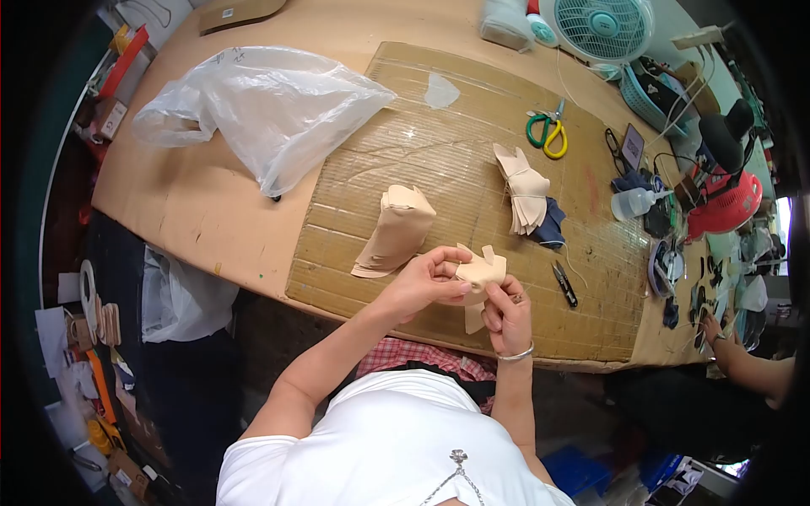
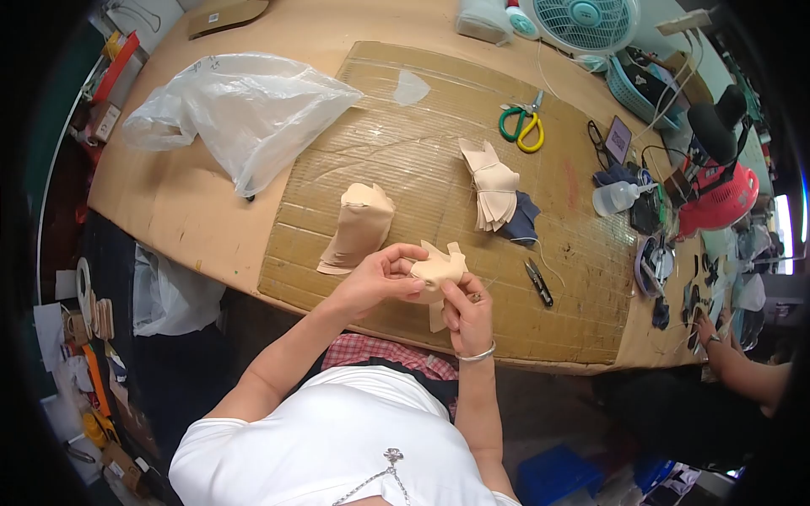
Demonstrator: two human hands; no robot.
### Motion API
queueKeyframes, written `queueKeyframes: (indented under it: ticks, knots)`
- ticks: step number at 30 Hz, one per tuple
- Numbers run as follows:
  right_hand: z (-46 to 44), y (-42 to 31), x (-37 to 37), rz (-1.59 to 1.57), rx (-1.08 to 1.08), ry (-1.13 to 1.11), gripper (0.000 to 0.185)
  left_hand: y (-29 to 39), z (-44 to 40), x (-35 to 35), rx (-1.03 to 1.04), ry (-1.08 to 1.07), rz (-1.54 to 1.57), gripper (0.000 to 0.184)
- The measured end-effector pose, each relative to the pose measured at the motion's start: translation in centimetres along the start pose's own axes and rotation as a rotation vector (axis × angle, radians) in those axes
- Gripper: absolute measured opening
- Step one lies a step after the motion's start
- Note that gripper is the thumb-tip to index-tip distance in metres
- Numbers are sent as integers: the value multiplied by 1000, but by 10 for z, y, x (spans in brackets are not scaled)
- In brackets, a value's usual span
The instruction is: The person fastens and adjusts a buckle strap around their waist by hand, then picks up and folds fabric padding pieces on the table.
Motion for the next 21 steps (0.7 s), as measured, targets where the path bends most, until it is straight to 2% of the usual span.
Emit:
queueKeyframes:
  ticks: [2, 8, 16, 21]
  knots:
    - [2, 2, 3, 0, 24, -25, 14, -2, -2, -1, -1, 17, 10, 49]
    - [5, 8, 13, 23, 85, -30, 27, 4, -3, -2, 179, 0, -132, 45]
    - [5, 12, 12, 36, 65, -16, 33, -6, -2, -6, 29, 12, -6, 47]
    - [7, 10, 17, 123, -31, 47, 45, -5, -5, -7, 36, 28, -31, 49]
Point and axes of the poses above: each hand's wrist, its own z-axis away from the middle knuckle, its own x-axis out of the palm, y = z × x, the point moved 8 cm from there along -z, towards the middle knuckle, and after that the axes turned 8 degrees about y, right-handed, at the moved point
